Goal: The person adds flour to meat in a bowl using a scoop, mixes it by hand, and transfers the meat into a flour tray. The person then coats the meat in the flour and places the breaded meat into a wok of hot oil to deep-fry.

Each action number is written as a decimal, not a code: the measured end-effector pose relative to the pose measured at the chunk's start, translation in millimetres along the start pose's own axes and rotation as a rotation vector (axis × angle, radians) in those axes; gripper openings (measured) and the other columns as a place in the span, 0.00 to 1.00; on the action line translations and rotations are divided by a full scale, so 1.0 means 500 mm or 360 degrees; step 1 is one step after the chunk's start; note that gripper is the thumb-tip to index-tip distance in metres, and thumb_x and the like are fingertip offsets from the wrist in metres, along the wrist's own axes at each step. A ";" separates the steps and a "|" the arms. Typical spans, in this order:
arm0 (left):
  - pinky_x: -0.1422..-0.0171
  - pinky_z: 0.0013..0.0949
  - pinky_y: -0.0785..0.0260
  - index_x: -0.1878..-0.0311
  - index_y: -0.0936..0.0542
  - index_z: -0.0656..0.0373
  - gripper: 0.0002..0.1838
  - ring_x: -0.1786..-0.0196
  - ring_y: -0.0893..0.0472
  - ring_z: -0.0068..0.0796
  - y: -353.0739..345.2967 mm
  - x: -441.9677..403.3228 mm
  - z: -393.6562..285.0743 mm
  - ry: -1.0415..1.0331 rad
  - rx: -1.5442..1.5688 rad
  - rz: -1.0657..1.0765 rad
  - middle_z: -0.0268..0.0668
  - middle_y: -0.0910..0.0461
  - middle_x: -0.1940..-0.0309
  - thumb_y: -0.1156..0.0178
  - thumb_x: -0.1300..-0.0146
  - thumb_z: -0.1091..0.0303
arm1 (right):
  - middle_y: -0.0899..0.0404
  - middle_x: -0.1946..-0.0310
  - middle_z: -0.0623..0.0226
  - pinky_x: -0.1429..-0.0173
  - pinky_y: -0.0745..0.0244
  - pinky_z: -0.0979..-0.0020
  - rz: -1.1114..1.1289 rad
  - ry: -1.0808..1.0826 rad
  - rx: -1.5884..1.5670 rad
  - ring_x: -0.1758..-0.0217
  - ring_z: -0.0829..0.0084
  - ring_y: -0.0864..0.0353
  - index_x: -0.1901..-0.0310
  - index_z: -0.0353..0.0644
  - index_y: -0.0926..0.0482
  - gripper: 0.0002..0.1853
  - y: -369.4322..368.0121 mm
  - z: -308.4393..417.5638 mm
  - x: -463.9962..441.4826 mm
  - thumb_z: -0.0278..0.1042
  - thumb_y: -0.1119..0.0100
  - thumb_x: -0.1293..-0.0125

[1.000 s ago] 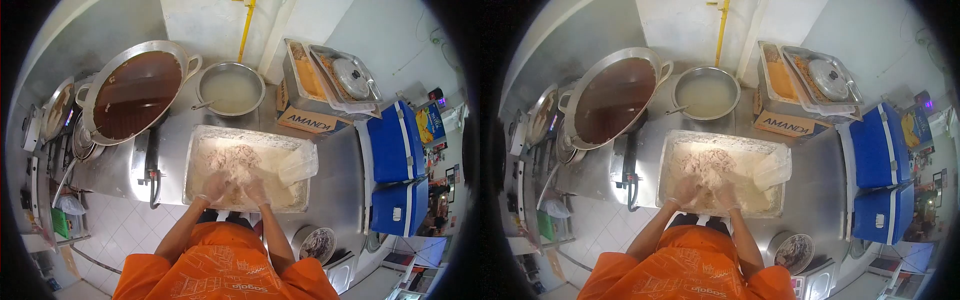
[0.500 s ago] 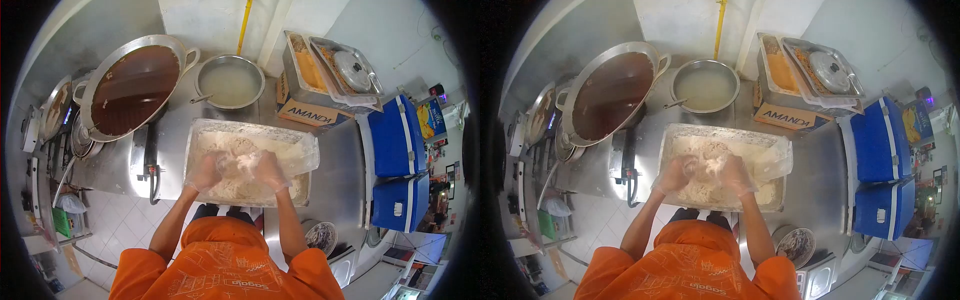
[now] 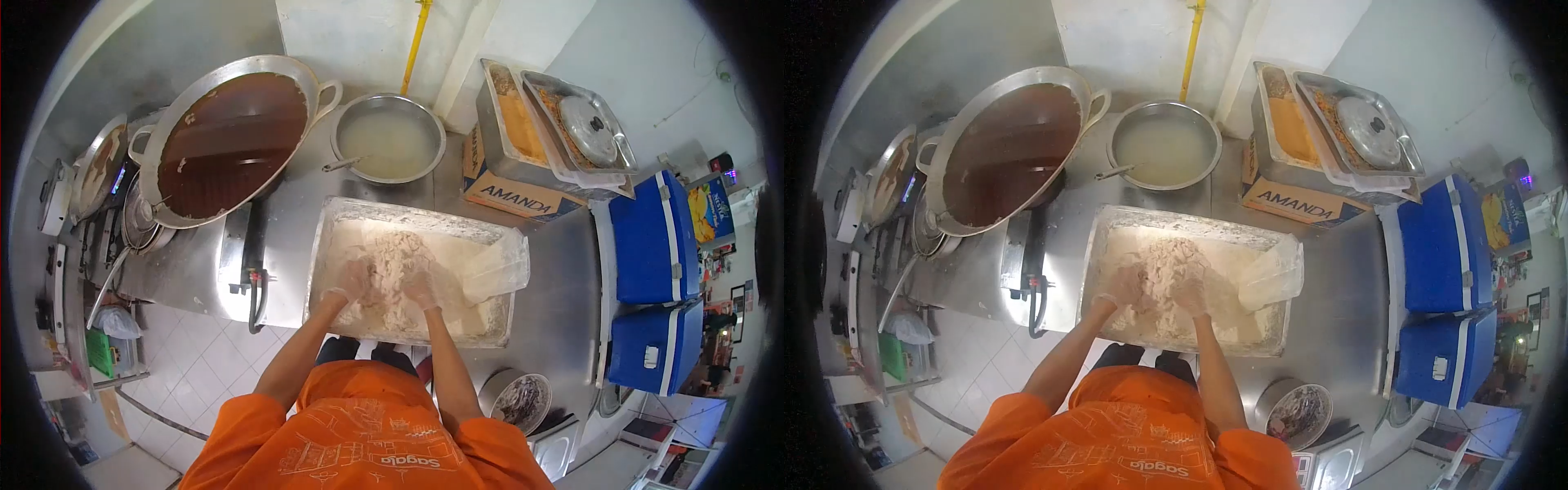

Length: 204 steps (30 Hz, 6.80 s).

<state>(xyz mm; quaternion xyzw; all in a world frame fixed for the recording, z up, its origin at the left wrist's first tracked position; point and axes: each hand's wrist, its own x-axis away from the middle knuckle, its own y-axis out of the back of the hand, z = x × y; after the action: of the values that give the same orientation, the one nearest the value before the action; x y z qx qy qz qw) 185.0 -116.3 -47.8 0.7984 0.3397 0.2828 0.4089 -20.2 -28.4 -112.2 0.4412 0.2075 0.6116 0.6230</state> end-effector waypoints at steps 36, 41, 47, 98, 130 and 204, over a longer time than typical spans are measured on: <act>0.52 0.40 0.26 0.44 0.26 0.65 0.29 0.56 0.18 0.45 0.149 0.055 -0.103 -0.0281 0.0539 -0.0602 0.50 0.19 0.61 0.30 0.45 0.59 | 0.21 0.61 0.61 0.44 0.29 0.61 -0.0310 0.0353 -0.0830 0.59 0.64 0.21 0.44 0.36 0.27 0.26 0.263 0.067 0.068 0.30 0.32 0.44; 0.55 0.38 0.26 0.44 0.24 0.63 0.27 0.62 0.18 0.41 0.182 0.043 -0.120 -0.0089 0.0754 -0.0371 0.47 0.18 0.64 0.30 0.45 0.64 | 0.27 0.45 0.65 0.45 0.26 0.60 -0.0270 0.0497 -0.1851 0.49 0.65 0.22 0.31 0.40 0.43 0.38 0.212 0.021 0.105 0.31 0.34 0.41; 0.59 0.35 0.25 0.43 0.22 0.61 0.25 0.66 0.18 0.33 0.218 0.056 -0.142 -0.0075 0.0797 -0.0445 0.41 0.17 0.68 0.30 0.45 0.67 | 0.18 0.52 0.55 0.39 0.31 0.62 -0.0486 0.0121 -0.0769 0.47 0.63 0.20 0.45 0.37 0.23 0.25 0.307 0.157 0.118 0.39 0.32 0.41; 0.51 0.44 0.27 0.57 0.21 0.68 0.19 0.58 0.18 0.53 0.288 0.038 -0.212 -0.0162 0.0603 -0.0193 0.54 0.17 0.64 0.30 0.52 0.69 | 0.19 0.71 0.44 0.61 0.24 0.64 -0.0398 0.0460 0.0226 0.69 0.60 0.18 0.65 0.23 0.22 0.15 0.372 0.182 0.130 0.30 0.38 0.49; 0.64 0.33 0.26 0.58 0.18 0.65 0.13 0.68 0.17 0.35 0.003 0.009 -0.005 0.0142 0.0784 -0.0377 0.43 0.15 0.68 0.35 0.38 0.64 | 0.22 0.50 0.39 0.39 0.29 0.52 -0.0839 0.0260 0.0310 0.44 0.45 0.23 0.41 0.30 0.29 0.32 -0.040 -0.013 0.010 0.50 0.43 0.39; 0.54 0.43 0.26 0.61 0.18 0.68 0.17 0.60 0.18 0.52 0.326 0.033 -0.216 -0.0304 0.0115 -0.0331 0.54 0.17 0.65 0.31 0.46 0.63 | 0.22 0.66 0.45 0.55 0.26 0.54 -0.0516 0.0392 0.0318 0.60 0.48 0.23 0.66 0.31 0.25 0.13 0.415 0.219 0.098 0.34 0.42 0.46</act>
<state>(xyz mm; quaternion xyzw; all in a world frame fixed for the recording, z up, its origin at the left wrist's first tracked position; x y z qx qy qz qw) 166.9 -124.6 147.4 0.7963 0.3903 0.1491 0.4374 -44.7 -43.2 125.9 0.3836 0.4097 0.5292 0.6364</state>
